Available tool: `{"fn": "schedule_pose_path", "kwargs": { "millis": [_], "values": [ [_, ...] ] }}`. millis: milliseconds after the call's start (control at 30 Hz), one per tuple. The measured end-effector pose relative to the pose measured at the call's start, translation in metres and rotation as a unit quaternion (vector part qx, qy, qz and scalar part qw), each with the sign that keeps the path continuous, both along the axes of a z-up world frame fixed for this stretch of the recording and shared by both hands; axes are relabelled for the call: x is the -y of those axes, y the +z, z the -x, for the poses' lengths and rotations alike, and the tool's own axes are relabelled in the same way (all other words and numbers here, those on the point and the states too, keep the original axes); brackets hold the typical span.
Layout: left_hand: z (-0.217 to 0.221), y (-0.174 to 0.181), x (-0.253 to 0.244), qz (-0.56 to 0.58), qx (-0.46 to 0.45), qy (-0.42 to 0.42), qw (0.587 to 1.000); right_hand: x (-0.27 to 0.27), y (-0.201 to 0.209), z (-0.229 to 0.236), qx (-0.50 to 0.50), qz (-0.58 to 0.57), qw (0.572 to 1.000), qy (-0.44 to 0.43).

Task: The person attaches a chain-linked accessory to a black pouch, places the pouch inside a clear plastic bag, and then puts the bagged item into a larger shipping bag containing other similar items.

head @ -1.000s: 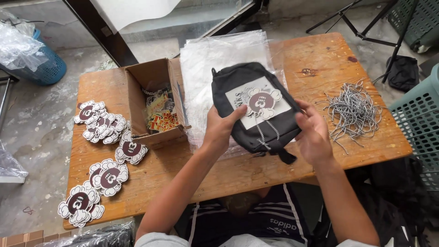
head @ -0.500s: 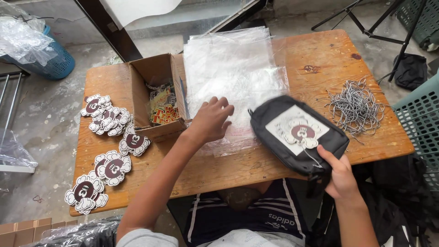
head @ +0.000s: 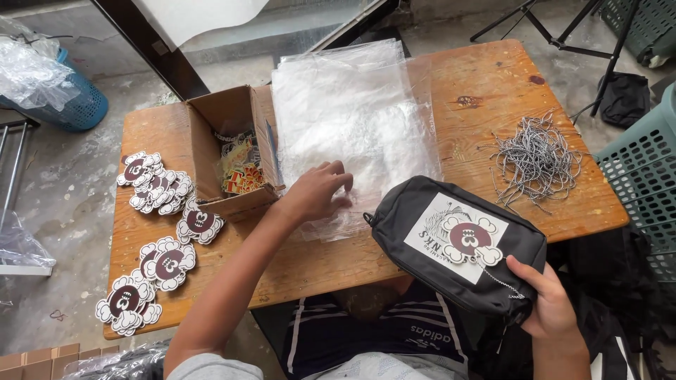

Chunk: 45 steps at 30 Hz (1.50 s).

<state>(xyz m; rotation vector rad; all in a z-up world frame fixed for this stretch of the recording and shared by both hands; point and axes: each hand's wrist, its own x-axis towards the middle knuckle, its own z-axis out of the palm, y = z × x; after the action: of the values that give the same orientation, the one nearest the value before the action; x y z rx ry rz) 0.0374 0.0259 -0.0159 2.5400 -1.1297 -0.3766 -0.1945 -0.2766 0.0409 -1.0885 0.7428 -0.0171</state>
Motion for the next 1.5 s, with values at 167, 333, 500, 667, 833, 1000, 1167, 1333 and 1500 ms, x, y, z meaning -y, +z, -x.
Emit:
{"fn": "schedule_pose_path", "kwargs": {
  "millis": [167, 333, 500, 667, 833, 1000, 1167, 1333, 1500],
  "values": [
    [-0.002, -0.007, 0.001, 0.061, 0.001, 0.02, 0.998, -0.002, 0.003, 0.004, 0.006, -0.006, 1.0, -0.008],
    [0.006, -0.004, 0.009, 0.168, 0.029, 0.075, 0.982, -0.005, -0.006, 0.009, -0.025, -0.012, 0.999, -0.017],
    [0.031, 0.012, 0.027, 0.251, 0.174, 0.1, 0.947, -0.028, -0.008, -0.004, 0.003, -0.039, 0.999, -0.031],
    [0.05, 0.024, 0.036, 0.226, 0.212, 0.092, 0.946, -0.041, -0.021, -0.031, 0.041, -0.044, 0.997, -0.052],
    [0.058, 0.009, 0.044, 0.169, 0.328, 0.075, 0.927, -0.058, -0.039, -0.056, 0.13, -0.011, 0.99, -0.053],
    [0.066, 0.01, 0.049, 0.182, 0.365, 0.027, 0.913, -0.085, -0.023, -0.082, 0.179, -0.041, 0.983, -0.029],
    [0.066, 0.015, 0.052, 0.191, 0.409, 0.036, 0.892, -0.085, -0.045, -0.115, 0.21, -0.076, 0.975, -0.003],
    [0.059, 0.025, 0.048, 0.209, 0.389, 0.066, 0.895, -0.111, -0.02, -0.105, 0.198, -0.054, 0.978, 0.024],
    [0.062, 0.035, 0.046, 0.204, 0.43, 0.066, 0.877, -0.099, -0.064, -0.132, 0.233, -0.081, 0.969, 0.032]
  ]
}}
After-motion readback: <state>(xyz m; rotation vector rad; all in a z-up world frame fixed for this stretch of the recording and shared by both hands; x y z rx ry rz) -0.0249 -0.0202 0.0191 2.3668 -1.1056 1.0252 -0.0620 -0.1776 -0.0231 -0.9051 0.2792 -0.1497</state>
